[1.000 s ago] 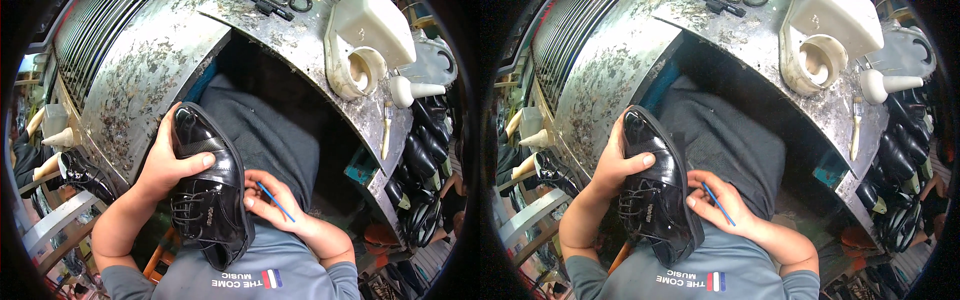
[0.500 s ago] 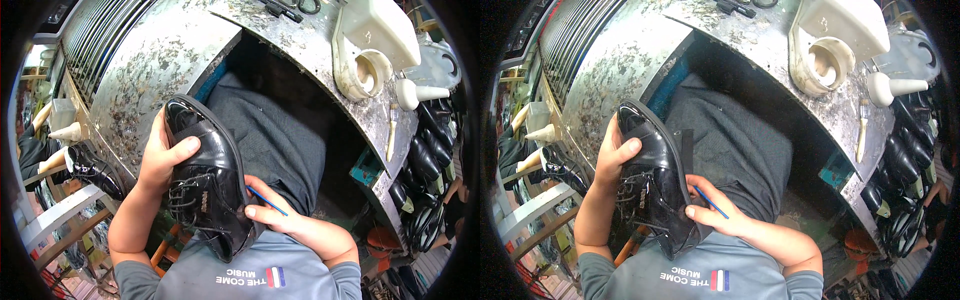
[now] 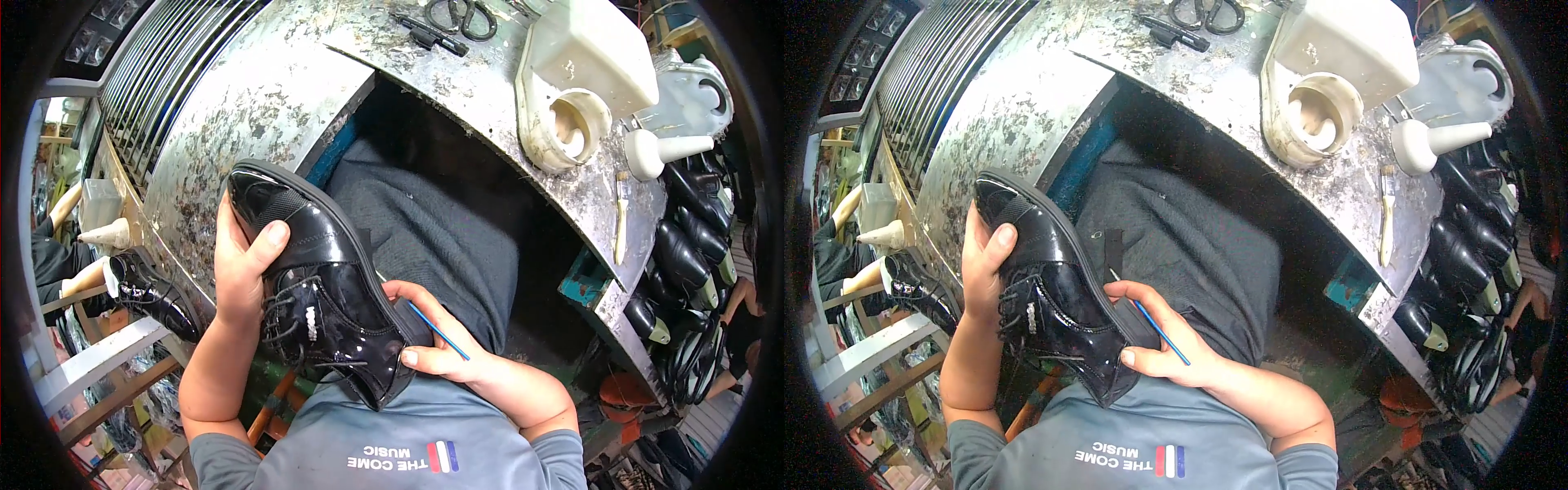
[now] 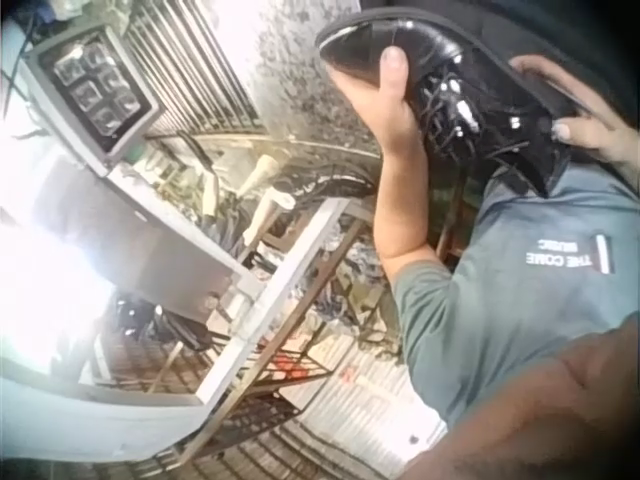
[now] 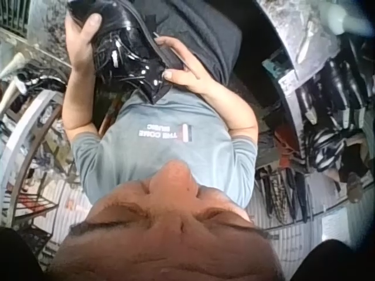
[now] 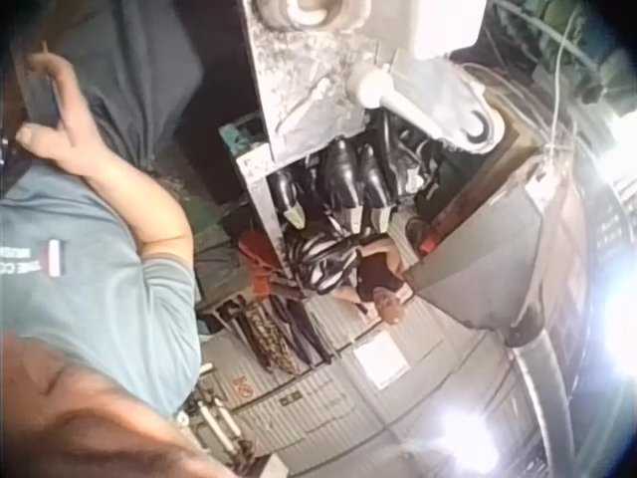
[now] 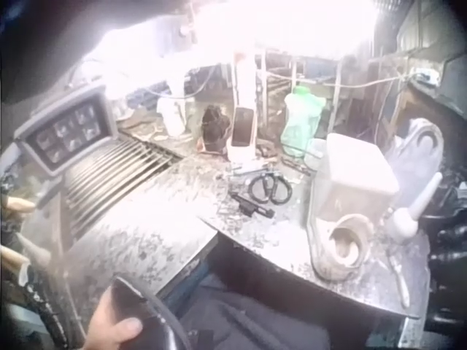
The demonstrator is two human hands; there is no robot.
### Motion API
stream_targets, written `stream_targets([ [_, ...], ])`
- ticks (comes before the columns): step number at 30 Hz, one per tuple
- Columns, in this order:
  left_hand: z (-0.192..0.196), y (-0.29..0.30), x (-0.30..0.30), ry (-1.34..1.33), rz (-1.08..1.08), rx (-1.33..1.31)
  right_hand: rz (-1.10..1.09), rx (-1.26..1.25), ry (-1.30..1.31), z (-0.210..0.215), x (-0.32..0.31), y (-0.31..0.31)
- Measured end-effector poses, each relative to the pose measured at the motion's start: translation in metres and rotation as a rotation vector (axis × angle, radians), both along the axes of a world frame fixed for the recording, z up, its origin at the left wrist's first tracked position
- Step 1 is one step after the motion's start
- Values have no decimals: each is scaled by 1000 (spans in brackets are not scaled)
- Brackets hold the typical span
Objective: Applying a black finish or paint to the edges and surfaces of leather shoes using a small brush.
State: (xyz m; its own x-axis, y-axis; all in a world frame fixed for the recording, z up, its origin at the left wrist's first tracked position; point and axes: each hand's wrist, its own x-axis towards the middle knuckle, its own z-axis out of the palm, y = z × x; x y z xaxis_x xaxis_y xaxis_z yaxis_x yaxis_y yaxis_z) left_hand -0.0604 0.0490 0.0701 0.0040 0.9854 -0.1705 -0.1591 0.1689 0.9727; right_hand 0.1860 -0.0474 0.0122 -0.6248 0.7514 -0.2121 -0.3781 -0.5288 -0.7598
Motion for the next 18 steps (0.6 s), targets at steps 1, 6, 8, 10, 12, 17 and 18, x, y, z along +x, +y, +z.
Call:
stream_targets([
  [1,2,-2,1,57,-23,22,-20,48,-26,-3,-1,-1],
  [6,7,-4,5,144,15,36,-13,-211,186,10,-1,0],
  [8,10,0,6,109,6,54,-32,-291,219,9,-1,0],
  [10,11,2,8,76,0,77,-45,-82,69,-5,-5,-4],
  [12,14,4,13,108,3,80,-57,-120,92,-5,-7,-4],
  [17,11,4,6,88,38,132,-71,-209,207,10,-2,2],
  [18,6,-3,3,171,147,154,-104,-286,257,21,-3,7],
])
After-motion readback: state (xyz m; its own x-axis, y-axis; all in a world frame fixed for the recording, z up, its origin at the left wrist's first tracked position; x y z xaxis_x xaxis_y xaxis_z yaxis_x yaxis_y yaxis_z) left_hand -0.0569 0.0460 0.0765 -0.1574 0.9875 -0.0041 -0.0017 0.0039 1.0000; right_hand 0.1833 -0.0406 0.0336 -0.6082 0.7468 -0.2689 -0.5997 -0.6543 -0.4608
